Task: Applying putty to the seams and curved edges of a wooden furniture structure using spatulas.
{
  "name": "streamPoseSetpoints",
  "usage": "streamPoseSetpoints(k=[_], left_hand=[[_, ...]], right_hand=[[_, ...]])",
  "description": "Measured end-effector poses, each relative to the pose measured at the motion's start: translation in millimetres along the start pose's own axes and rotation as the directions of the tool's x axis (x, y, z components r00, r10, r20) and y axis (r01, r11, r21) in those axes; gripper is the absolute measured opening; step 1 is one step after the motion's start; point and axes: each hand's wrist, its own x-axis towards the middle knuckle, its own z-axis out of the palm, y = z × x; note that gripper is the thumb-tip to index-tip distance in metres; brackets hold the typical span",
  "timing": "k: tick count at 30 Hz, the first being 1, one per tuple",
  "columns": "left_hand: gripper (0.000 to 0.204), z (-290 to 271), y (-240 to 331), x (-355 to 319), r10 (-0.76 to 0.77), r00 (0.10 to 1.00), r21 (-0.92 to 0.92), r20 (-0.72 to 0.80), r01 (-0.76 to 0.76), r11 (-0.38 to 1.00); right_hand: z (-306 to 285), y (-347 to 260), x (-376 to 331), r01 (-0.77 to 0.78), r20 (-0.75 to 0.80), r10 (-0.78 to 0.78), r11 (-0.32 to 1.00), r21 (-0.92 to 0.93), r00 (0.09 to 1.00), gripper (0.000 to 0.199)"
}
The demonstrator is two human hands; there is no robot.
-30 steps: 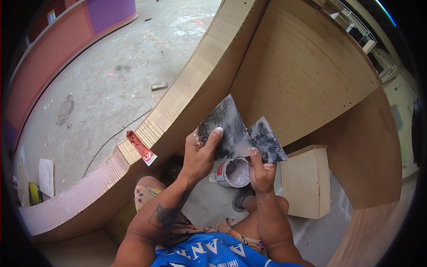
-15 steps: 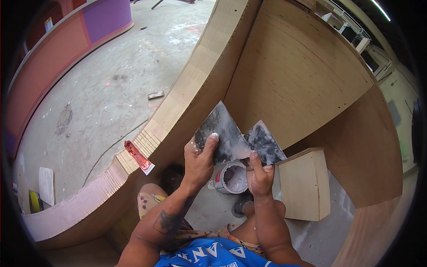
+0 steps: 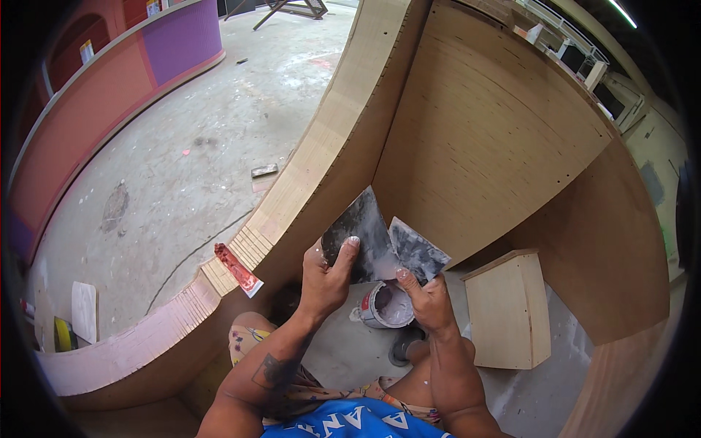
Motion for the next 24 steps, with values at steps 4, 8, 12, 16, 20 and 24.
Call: streamPoseSetpoints(k=[4,8,12,16,20,24], left_hand=[[0.019,-7,2,2,-0.045,0.998,-0.025,0.054,0.046,0.999],[0.021,-4,20,3,-0.133,0.99,-0.099,0.041,0.136,0.986],[0.024,-11,19,2,-0.156,0.988,-0.192,-0.015,0.15,0.97],[0.025,-8,21,0,-0.186,0.982,-0.206,0.01,0.184,0.961],[0.024,-9,19,2,-0.161,0.987,-0.199,0.017,0.161,0.967],[0.023,-9,21,2,-0.165,0.985,-0.226,0.05,0.172,0.959]], right_hand=[[-4,1,2,-0.033,0.095,0.028,0.998,0.049,0.995,0.027],[-3,0,3,0.064,0.097,-0.064,0.998,0.003,0.993,0.029],[24,-11,5,0.243,-0.096,-0.233,0.964,0.112,0.968,0.032],[13,3,4,0.261,-0.007,-0.262,0.96,0.105,0.965,0.033],[15,7,1,0.205,-0.026,-0.205,0.948,0.244,0.978,0.033],[23,4,3,0.218,-0.117,-0.198,0.957,0.193,0.973,0.033]])
